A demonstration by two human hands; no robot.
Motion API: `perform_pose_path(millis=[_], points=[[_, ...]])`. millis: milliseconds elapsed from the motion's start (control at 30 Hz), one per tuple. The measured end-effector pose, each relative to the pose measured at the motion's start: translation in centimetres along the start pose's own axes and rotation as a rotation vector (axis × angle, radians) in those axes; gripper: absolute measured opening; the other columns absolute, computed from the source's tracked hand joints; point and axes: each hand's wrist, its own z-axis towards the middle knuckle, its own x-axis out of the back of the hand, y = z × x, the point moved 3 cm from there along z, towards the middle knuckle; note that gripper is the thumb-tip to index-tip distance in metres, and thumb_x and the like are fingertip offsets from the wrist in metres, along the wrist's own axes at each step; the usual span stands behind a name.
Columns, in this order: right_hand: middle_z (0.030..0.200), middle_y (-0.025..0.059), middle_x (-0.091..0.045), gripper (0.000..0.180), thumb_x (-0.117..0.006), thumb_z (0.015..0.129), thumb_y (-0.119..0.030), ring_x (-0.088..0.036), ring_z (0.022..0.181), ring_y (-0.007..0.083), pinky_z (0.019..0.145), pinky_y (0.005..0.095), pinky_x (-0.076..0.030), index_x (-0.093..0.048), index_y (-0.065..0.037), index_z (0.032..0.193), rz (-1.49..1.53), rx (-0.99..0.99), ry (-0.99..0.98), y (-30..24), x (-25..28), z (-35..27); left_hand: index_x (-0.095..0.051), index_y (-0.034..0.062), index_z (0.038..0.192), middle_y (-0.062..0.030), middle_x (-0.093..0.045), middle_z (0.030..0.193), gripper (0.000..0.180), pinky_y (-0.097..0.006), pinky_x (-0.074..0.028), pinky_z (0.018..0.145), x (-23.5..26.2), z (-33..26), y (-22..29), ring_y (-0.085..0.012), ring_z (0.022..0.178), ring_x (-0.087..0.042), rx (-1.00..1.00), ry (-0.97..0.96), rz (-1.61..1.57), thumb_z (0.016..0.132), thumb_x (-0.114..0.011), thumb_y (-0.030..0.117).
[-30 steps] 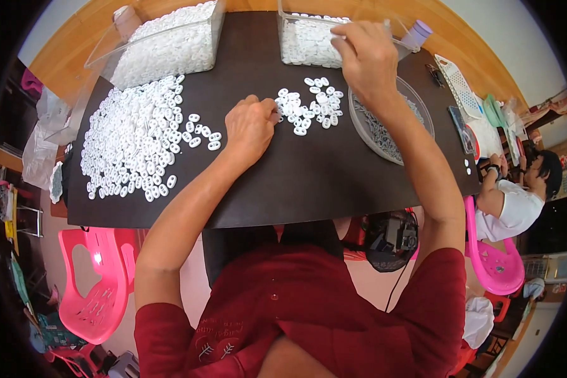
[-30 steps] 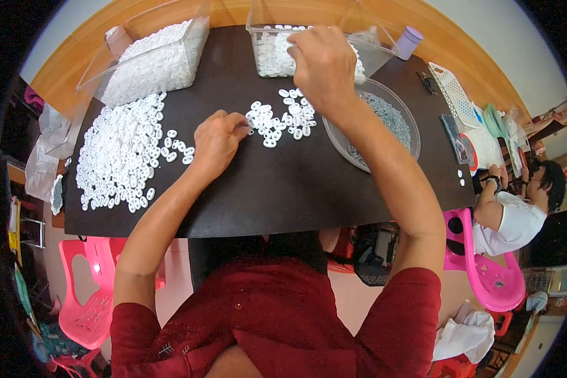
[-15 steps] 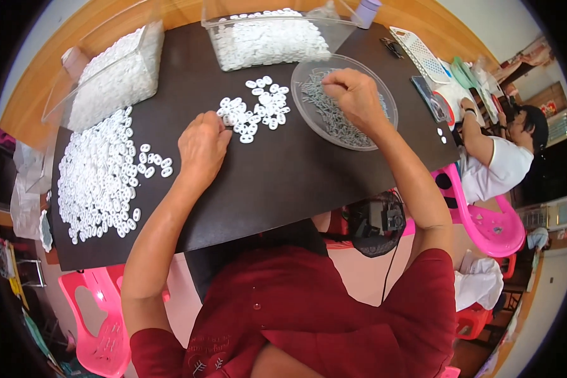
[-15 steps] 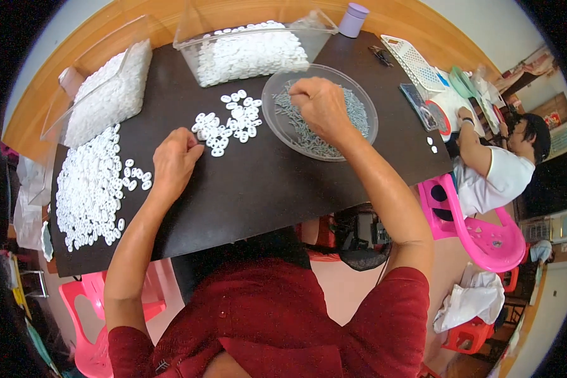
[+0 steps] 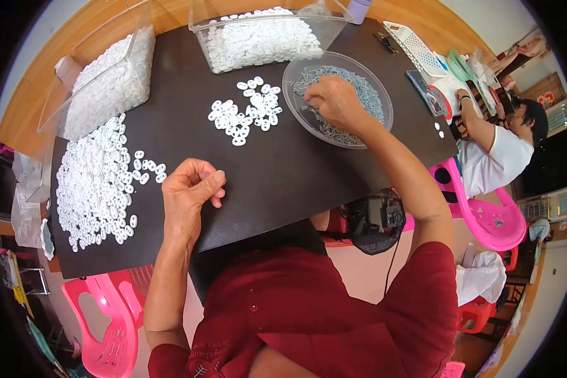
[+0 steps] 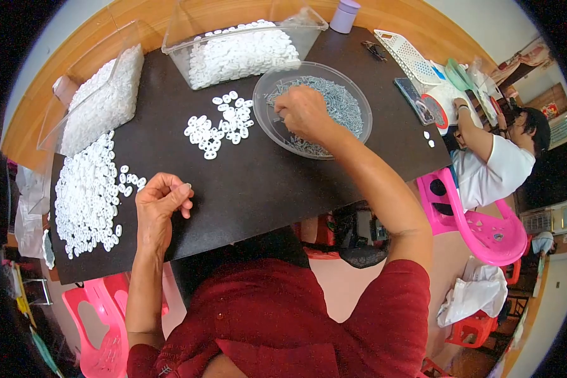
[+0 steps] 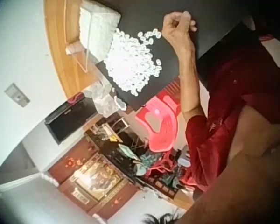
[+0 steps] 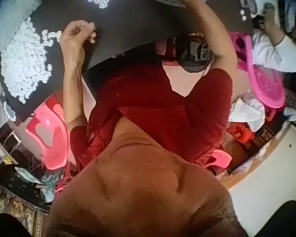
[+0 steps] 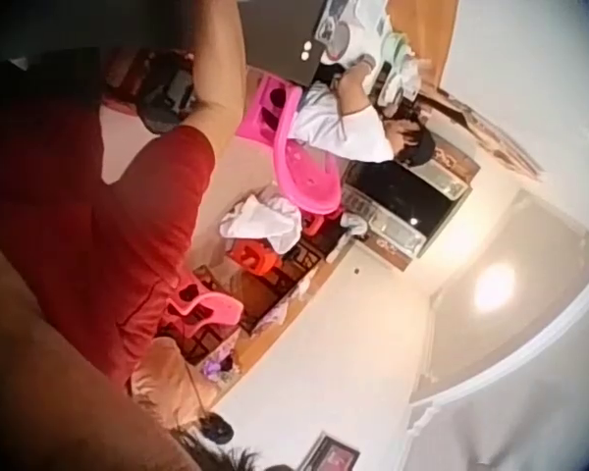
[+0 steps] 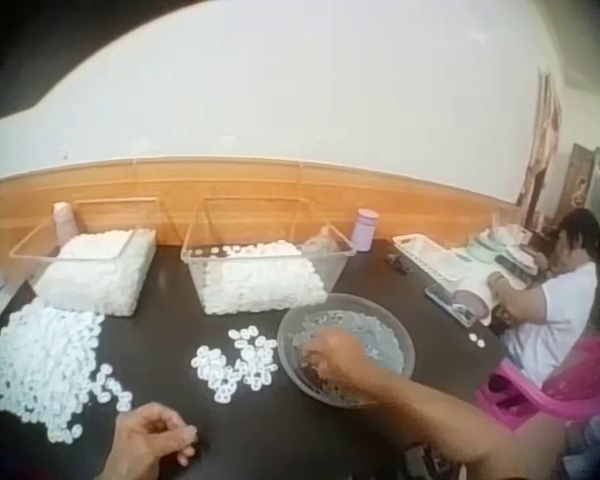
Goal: The person is manually assembling small white plastic components by inserting small grey pins into them.
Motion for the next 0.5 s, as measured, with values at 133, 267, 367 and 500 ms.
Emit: perform_pose_path(millis=[133,267,367,500], points=[[0.072,0.0092,-0.057,0.006,-0.066,0.068,-0.010,-0.056,0.077,0.0297,0.069,0.0403,-0.045,-0.066,-0.009,0.075,0.076,-0.007,0.026,0.3,-0.1,-0.5,-0.060,-0.0007,0.085,-0.0064,-0.060,0.071,0.008,-0.021,-0.045,0.049,0.6,-0.6,-0.8,-0.0107,0.057,-0.056,-0.032,0.007,-0.101,0.079,-0.066,0.000],[0.072,0.0089,-0.058,0.007,-0.066,0.068,-0.010,-0.056,0.078,0.0293,0.069,0.0400,-0.045,-0.065,-0.008,0.074,-0.013,0.015,-0.050,-0.6,-0.2,-0.7,-0.061,-0.0034,0.088,-0.0068,-0.060,0.072,0.009,-0.021,-0.045,0.049,0.6,-1.5,-0.9,-0.0114,0.058,-0.056,-0.031,0.075,-0.133,0.079,-0.064,-0.002],[0.071,0.0096,-0.057,0.004,-0.066,0.068,-0.009,-0.056,0.078,0.0297,0.068,0.0408,-0.045,-0.064,-0.007,0.071,-0.006,0.028,-0.055,-0.6,-0.8,-0.6,-0.062,-0.0043,0.091,-0.0066,-0.060,0.073,0.012,-0.021,-0.045,0.049,0.9,-1.8,-1.4,-0.0110,0.058,-0.056,-0.032,0.075,-0.096,0.080,-0.064,-0.003],[0.071,0.0107,-0.057,0.004,-0.064,0.069,-0.008,-0.056,0.078,0.0301,0.067,0.0418,-0.045,-0.061,-0.006,0.069,-0.106,0.066,-0.069,-0.8,-1.3,-0.6,-0.063,-0.0029,0.089,-0.0061,-0.060,0.074,0.009,-0.020,-0.044,0.048,0.9,-2.3,-1.8,-0.0097,0.058,-0.055,-0.027,0.063,-0.103,0.080,-0.063,-0.002]])
